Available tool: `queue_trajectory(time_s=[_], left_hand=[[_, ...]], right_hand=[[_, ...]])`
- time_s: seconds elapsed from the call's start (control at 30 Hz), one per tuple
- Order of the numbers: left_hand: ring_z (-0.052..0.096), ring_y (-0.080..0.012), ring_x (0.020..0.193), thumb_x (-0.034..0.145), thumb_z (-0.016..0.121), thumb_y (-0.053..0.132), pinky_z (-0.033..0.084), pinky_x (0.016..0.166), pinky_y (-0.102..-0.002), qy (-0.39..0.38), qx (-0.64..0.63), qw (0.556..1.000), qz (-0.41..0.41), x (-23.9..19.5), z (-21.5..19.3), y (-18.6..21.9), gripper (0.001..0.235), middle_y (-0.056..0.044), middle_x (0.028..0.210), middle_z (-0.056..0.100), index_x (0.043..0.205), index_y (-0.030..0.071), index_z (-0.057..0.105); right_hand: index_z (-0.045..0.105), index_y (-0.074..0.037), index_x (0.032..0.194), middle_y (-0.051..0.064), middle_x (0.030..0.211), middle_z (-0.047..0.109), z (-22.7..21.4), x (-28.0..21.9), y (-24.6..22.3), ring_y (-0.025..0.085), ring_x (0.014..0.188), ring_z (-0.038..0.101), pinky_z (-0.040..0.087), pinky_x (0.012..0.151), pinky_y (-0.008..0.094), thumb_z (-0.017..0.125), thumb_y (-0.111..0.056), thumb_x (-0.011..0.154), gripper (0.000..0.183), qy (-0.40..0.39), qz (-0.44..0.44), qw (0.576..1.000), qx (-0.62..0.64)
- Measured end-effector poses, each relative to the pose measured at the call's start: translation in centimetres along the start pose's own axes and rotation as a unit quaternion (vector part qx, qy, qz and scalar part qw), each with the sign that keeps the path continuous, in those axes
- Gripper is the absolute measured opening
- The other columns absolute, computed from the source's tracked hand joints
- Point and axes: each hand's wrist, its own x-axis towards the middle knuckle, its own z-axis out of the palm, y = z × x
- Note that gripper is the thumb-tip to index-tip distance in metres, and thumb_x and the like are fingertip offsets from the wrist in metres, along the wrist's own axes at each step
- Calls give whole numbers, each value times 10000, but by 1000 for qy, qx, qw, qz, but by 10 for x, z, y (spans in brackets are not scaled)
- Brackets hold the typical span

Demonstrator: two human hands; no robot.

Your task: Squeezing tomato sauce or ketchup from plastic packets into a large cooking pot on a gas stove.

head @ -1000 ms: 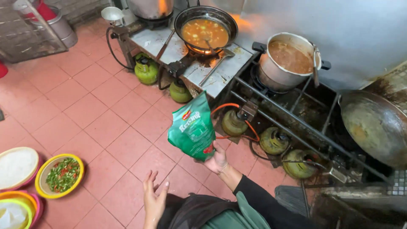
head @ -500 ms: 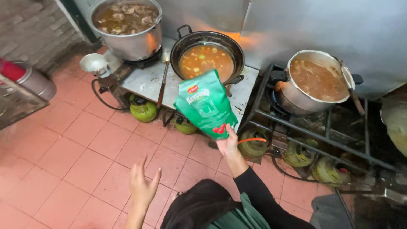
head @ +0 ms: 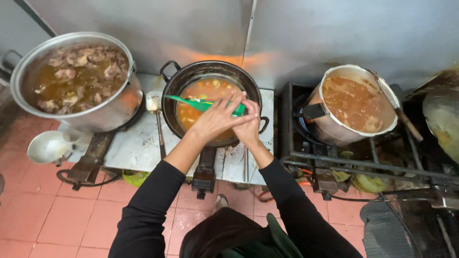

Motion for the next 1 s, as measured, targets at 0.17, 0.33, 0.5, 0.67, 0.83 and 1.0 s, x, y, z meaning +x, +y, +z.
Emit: queue_trajectory(time_s=[0.17,0.33,0.5,0.67,0.83,1.0], left_hand=[[690,-347,992,949,664,138,550,775,-415,49,6,999,-3,-24,49,-91,404,-243,1466,477,1287,340,573],[674,-382,1119,989,614,78,584,887,-432,3,-100,994,-38,-80,105,-161,260,-234,1509,466,1227,176,569],[658,-435,1137,809,792,49,585,932,-495,-61,-267,950,-150,-105,127,-208,335,-94,1558,492,995,117,522],[691,-346,1125,783,842,138,588,903,-412,-29,-326,937,-121,-115,136,-225,315,-47,1486,598,901,131,550],[726,-329,1067,794,861,182,598,841,-396,-14,-396,913,-95,-119,122,-237,302,-86,1328,711,855,90,579],[754,-293,790,911,763,321,574,673,-399,-124,-354,913,-162,-151,167,-252,176,-42,820,750,1020,260,638]], right_hand=[[621,-37,1305,163,1282,615,47,67,25,393,1207,591,456,1066,497,965,-168,627,772,-85,-29,996,6],[645,-65,1341,169,1336,618,68,74,73,419,1275,574,431,1093,529,987,-218,619,813,-179,6,981,74],[672,-192,1231,62,1346,593,78,69,67,342,1131,670,597,837,452,936,-242,707,589,-232,19,967,-103],[652,-174,1147,39,1241,645,95,80,49,308,1047,702,611,772,437,822,-396,824,428,-267,-27,925,-268],[648,-171,990,27,959,635,102,69,67,262,907,670,582,719,356,672,-430,947,263,-303,-96,889,-330],[556,-167,788,-24,774,545,116,60,53,188,766,610,518,596,281,704,-336,915,258,-243,-111,881,-392]])
